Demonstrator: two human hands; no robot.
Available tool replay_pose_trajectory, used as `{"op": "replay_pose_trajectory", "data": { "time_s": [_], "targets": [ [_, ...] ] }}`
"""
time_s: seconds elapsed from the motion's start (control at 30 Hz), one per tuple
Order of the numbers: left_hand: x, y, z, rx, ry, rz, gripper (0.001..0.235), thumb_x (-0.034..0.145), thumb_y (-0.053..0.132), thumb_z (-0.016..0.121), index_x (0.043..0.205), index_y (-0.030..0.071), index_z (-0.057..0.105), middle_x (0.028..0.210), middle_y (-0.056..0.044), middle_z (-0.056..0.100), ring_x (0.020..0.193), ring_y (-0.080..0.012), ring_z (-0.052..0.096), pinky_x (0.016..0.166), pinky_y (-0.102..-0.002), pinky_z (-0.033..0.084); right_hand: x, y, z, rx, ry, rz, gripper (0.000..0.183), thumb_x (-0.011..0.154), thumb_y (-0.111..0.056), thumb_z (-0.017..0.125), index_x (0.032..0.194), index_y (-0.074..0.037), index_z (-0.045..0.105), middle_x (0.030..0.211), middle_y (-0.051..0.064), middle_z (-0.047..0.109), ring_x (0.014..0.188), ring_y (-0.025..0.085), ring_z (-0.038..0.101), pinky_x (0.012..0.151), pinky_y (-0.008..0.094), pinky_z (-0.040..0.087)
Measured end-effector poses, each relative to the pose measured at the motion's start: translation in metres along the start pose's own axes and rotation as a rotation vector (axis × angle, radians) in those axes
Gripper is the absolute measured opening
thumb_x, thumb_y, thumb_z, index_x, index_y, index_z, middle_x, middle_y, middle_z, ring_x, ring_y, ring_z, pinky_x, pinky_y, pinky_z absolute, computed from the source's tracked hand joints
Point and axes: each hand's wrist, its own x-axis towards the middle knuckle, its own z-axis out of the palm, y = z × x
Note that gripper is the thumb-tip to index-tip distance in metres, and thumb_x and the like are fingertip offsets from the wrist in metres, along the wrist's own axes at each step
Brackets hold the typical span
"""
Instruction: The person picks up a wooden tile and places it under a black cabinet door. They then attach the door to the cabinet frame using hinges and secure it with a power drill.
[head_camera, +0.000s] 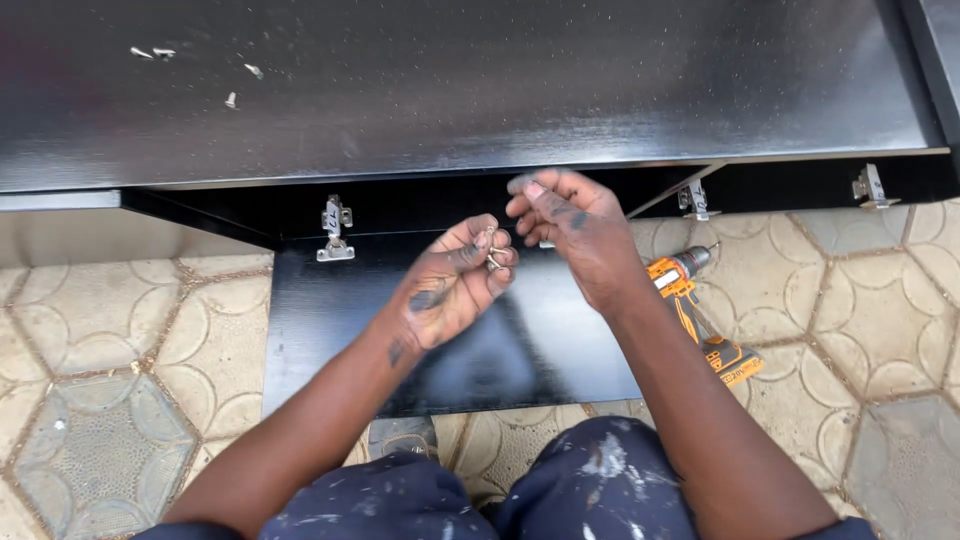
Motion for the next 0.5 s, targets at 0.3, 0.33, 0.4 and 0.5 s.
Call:
{"op": "replay_pose_trajectory", "data": {
  "time_s": [0.3, 0.33, 0.4, 0.5],
  "targets": [
    [0.05, -0.037, -0.005, -0.215, -0.075, -0.047, 0.015, 0.102, 0.011, 0.063, 0.114, 0.003, 0.067, 0.094, -0.01, 0.07, 0.089, -0.0225, 0.071, 0.084, -0.035, 0.063, -0.004, 0.035, -0.021, 0.126, 0.027, 0.343, 0.066, 0.106, -0.052, 0.041, 0.144, 0.0, 0.054, 0.089, -0.005, 0.055, 0.075, -0.002, 0.056, 0.06, 0.008, 0.051],
    [0.056, -0.04, -0.009, -0.164, -0.057, -0.057, 0.012, 0.101, 0.01, 0.063, 0.11, 0.003, 0.067, 0.092, -0.012, 0.07, 0.087, -0.0232, 0.071, 0.083, -0.036, 0.064, -0.003, 0.038, -0.033, 0.201, -0.022, 0.381, 0.052, 0.106, -0.042, 0.05, 0.136, -0.001, 0.058, 0.091, -0.001, 0.059, 0.078, 0.003, 0.059, 0.066, 0.014, 0.054],
    [0.067, -0.052, -0.021, -0.126, -0.041, -0.108, 0.01, 0.101, 0.009, 0.063, 0.107, 0.002, 0.067, 0.09, -0.013, 0.07, 0.085, -0.0239, 0.072, 0.081, -0.036, 0.064, -0.001, 0.057, -0.073, 0.274, -0.032, 0.431, 0.039, 0.106, -0.032, 0.058, 0.129, -0.002, 0.061, 0.093, 0.002, 0.062, 0.081, 0.008, 0.062, 0.072, 0.02, 0.058],
    [0.08, -0.084, -0.043, 0.114, 0.052, -0.218, 0.016, 0.098, 0.015, 0.069, 0.106, 0.001, 0.068, 0.082, -0.011, 0.072, 0.075, -0.0217, 0.075, 0.07, -0.034, 0.065, -0.006, 0.129, -0.182, -0.095, 0.052, 0.472, 0.031, 0.101, -0.025, 0.064, 0.123, -0.002, 0.064, 0.101, 0.011, 0.078, 0.093, 0.012, 0.075, 0.085, 0.024, 0.058]
  ]
}}
